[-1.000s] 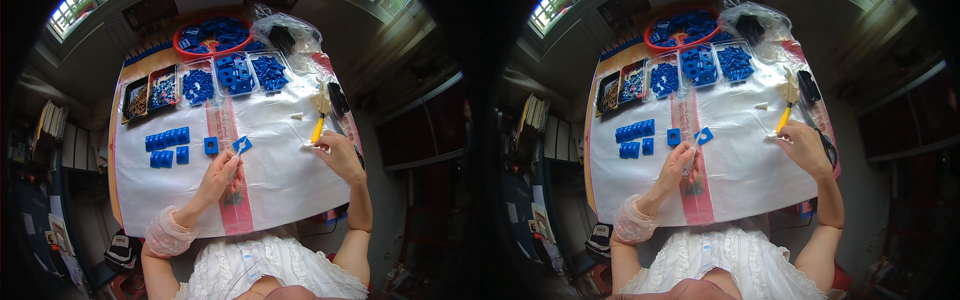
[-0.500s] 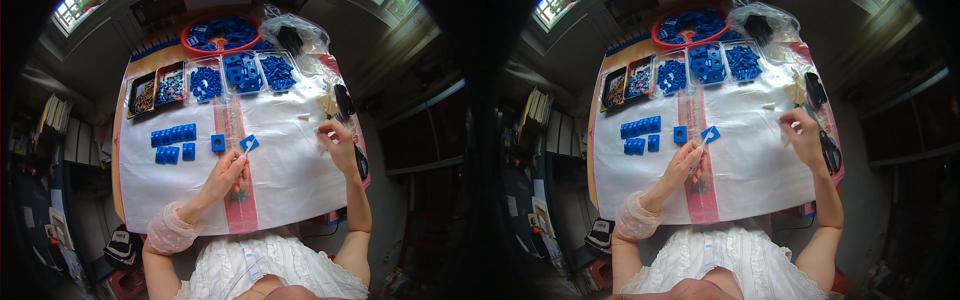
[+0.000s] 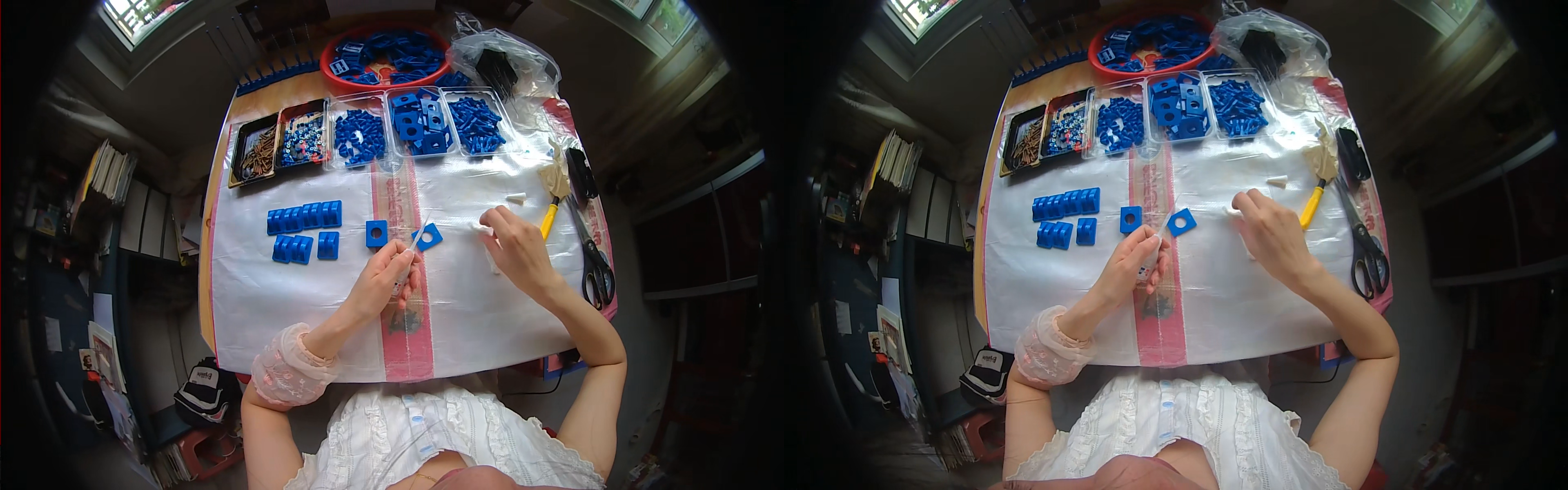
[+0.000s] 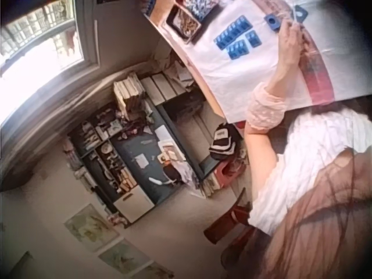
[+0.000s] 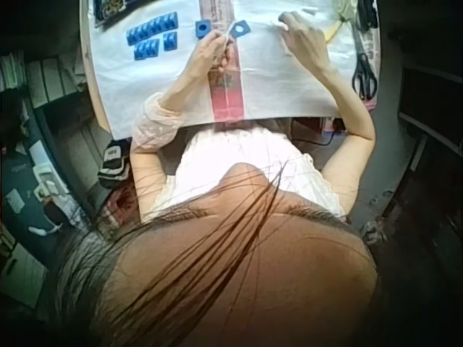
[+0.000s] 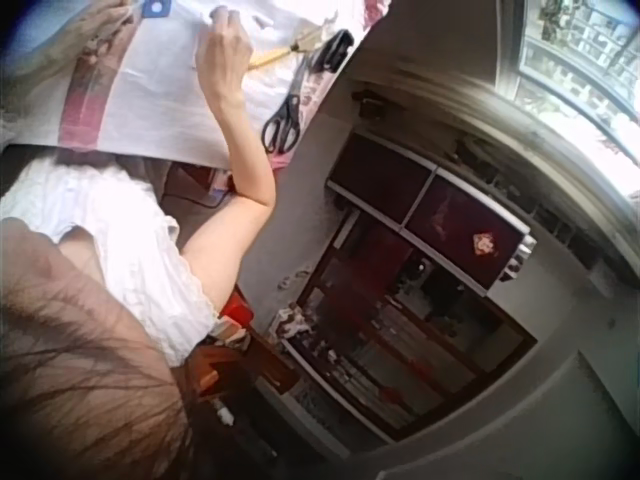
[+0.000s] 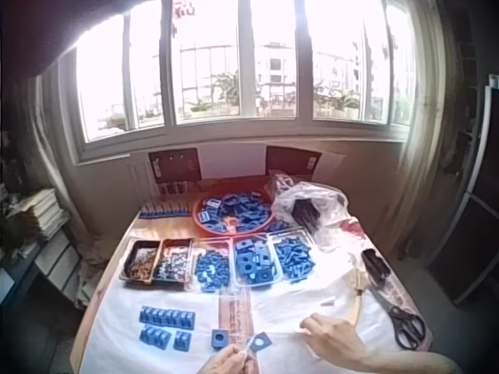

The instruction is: Assembling blue plastic housing components by applying adhesive and wiping away excess.

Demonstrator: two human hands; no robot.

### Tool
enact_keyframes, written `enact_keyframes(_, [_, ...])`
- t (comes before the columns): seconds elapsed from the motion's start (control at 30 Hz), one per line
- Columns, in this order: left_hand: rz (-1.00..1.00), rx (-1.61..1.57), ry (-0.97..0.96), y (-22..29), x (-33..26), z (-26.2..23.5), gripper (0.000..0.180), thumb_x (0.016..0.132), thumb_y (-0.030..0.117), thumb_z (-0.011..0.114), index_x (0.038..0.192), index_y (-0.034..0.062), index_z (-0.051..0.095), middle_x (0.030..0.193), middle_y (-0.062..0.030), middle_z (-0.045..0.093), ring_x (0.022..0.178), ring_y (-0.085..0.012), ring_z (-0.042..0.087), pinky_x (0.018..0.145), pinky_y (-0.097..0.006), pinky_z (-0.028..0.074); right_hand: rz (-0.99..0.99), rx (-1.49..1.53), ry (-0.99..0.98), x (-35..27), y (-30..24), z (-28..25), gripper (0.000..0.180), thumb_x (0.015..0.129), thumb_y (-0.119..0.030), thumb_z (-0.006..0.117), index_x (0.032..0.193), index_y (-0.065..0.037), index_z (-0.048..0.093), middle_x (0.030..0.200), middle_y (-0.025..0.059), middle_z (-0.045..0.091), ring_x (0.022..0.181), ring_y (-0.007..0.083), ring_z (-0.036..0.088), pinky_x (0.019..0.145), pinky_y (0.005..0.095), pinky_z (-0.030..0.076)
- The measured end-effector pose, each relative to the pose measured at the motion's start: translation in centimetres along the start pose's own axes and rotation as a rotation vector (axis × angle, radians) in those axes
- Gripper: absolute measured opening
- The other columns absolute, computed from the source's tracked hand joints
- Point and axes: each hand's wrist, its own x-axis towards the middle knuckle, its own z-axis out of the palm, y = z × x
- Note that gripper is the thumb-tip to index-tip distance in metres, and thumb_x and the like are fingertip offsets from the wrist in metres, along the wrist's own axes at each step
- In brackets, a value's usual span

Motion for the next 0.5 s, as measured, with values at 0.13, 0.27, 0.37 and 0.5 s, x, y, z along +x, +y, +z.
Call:
enact_keyframes(0.13, [0.005,-0.015,0.034,0.1,-0.1,-0.2,0.025,0.106,0.031,0.042,0.103,0.0065,0.048,0.076,-0.0029,0.057,0.058,-0.0052,0.054,0.047,-0.019,0.045,-0.012,-0.046,-0.013,-0.4,-1.5,-1.0,0.015,0.079,-0.003,0.071,0.091,-0.002,0.062,0.095,0.0126,0.058,0.087,0.0303,0.061,0.075,0.0402,0.05])
enact_keyframes(0.27, [0.013,-0.022,0.051,0.0,-0.1,-0.3,0.025,0.105,0.031,0.043,0.103,0.0068,0.048,0.076,-0.003,0.057,0.058,-0.005,0.054,0.047,-0.019,0.045,-0.017,-0.134,-0.063,-1.6,-1.2,-1.5,0.015,0.079,-0.003,0.071,0.092,-0.002,0.064,0.093,0.0115,0.058,0.091,0.0291,0.058,0.079,0.0398,0.049])
enact_keyframes(0.37, [0.018,-0.015,0.037,-0.2,0.1,-0.4,0.025,0.105,0.031,0.043,0.103,0.0069,0.048,0.076,-0.0029,0.057,0.058,-0.0048,0.053,0.047,-0.019,0.045,0.004,-0.064,-0.095,-2.0,-0.1,-0.2,0.014,0.078,-0.003,0.071,0.091,-0.002,0.065,0.091,0.0108,0.058,0.091,0.0296,0.058,0.079,0.0404,0.048])
enact_keyframes(0.5, [0.025,-0.005,0.035,-0.1,0.0,-0.3,0.026,0.105,0.032,0.043,0.103,0.0069,0.048,0.077,-0.0026,0.057,0.059,-0.0045,0.053,0.048,-0.019,0.045,0.046,0.023,-0.119,-1.3,0.7,0.8,0.011,0.08,-0.001,0.069,0.091,0.0,0.066,0.089,0.0098,0.061,0.087,0.0276,0.061,0.077,0.0377,0.05])
